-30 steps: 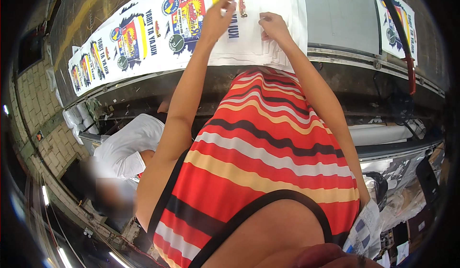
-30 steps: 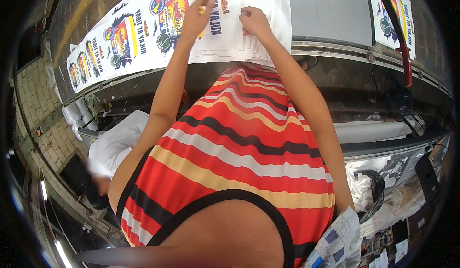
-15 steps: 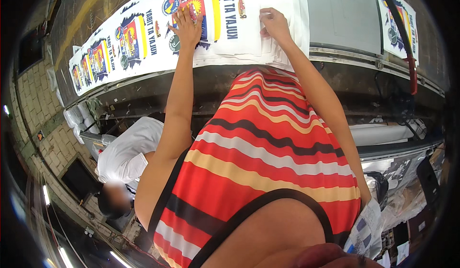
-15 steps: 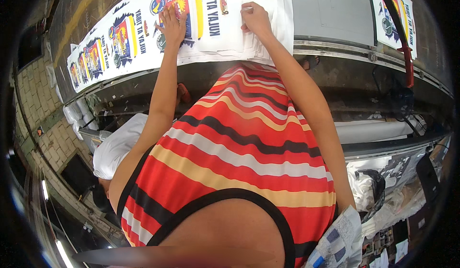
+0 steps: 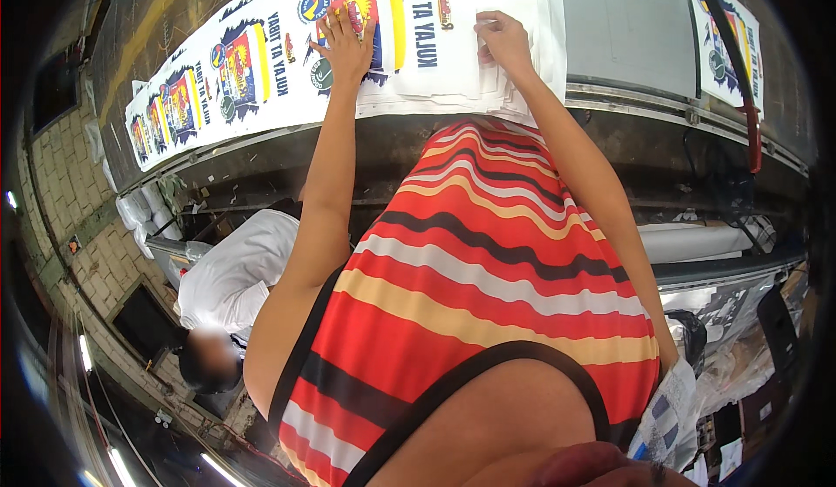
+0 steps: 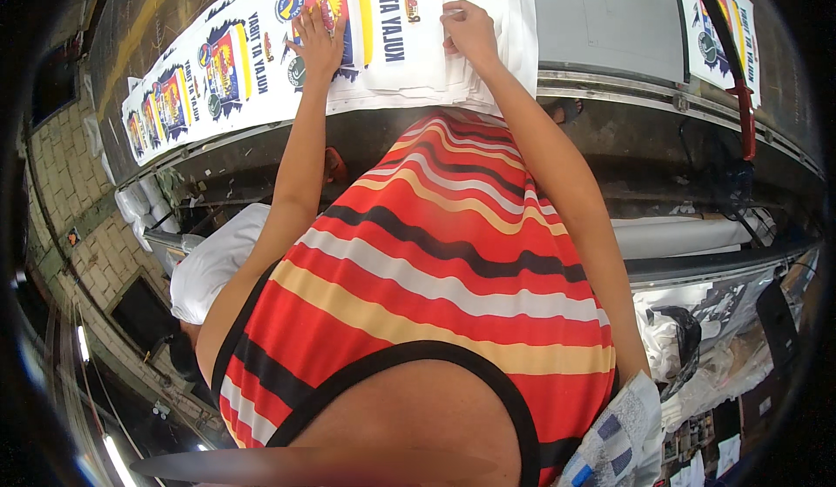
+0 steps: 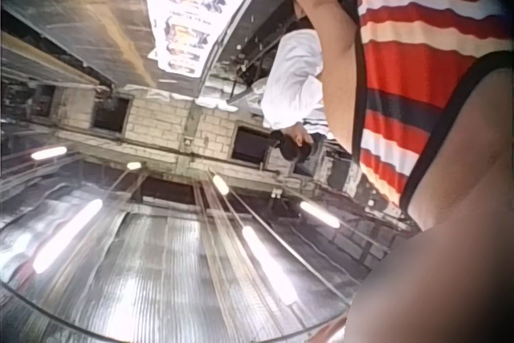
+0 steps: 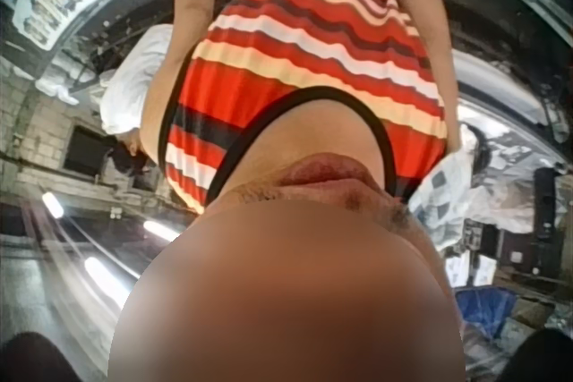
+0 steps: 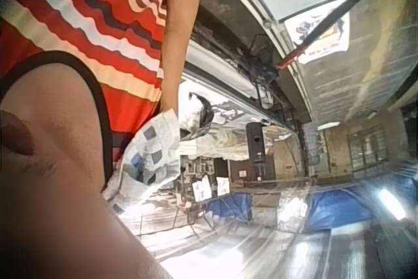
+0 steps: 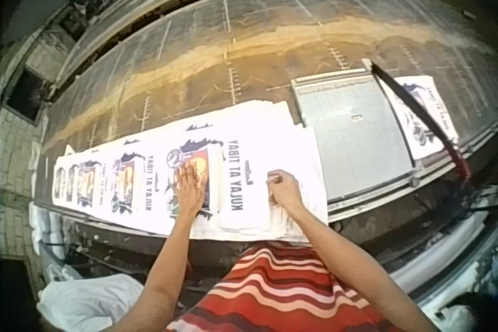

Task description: Cutting individual printed graphics or stickers from a larger sheet using a paper cutter.

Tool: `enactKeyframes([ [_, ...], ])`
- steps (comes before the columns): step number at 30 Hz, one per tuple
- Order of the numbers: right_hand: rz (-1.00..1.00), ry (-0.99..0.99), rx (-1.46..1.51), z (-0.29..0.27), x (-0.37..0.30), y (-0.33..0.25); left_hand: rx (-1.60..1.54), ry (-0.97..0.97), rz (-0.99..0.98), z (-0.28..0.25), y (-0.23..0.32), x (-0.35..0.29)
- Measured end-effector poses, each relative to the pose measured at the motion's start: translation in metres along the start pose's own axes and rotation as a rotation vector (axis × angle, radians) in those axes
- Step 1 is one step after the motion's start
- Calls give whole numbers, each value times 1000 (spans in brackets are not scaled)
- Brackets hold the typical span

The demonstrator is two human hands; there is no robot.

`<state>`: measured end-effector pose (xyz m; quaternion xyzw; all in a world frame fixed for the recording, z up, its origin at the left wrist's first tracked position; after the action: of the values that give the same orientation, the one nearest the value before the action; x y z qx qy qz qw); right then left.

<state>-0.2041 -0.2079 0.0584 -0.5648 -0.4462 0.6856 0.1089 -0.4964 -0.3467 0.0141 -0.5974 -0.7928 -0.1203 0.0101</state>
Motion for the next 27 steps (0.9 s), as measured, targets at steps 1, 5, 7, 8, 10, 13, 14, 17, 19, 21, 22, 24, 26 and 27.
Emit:
enactKeyframes([
  [1, 2, 1, 3, 0, 0, 0, -15, 11, 9, -3, 2, 0],
  [5, -15, 13, 1, 1, -2, 2, -29, -33, -27, -23, 21, 9],
  [7, -72, 42, -4, 2, -4, 2, 9, 88, 29, -38, 42, 22],
  [8, -68, 46, -1, 2, -5, 2, 5, 119, 60, -44, 55, 33],
  [10, -130, 78, -21, 3, -7, 1, -549, 135, 383, -53, 83, 57],
  [13, -156, 50, 4, 5, -10, -1, -526, -83, 630, -52, 123, 90],
  [14, -150, 63, -6, 4, -10, -1, -488, -169, 778, -48, 136, 105],
  [17, -194, 51, -32, 3, -12, -3, -382, -444, 925, -45, 145, 137],
  [19, -187, 34, -21, 0, -13, -3, -364, -640, 1012, -43, 147, 153],
  [21, -178, 84, -13, -5, -12, -3, -359, -633, 1039, -43, 149, 159],
  [22, -156, 109, -16, -8, -12, -3, -358, -622, 1052, -42, 151, 160],
  [24, -103, 171, -69, -15, -10, -4, -327, -703, 931, -37, 156, 158],
  [26, -61, 207, -126, -20, -6, -4, -297, -771, 806, -30, 162, 157],
  [27, -43, 168, -127, -22, -5, -4, -251, -757, 820, -26, 164, 156],
])
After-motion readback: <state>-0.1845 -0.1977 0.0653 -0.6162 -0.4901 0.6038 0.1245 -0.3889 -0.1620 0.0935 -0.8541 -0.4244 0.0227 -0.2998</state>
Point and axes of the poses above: each hand's wrist, its own x-axis towards the middle knuckle, its own z-axis out of the palm, y = z × x, the point moved 1 cm from there along x, towards the middle knuckle, and after that the axes turned 15 degrees about z, right-handed, at the moved point
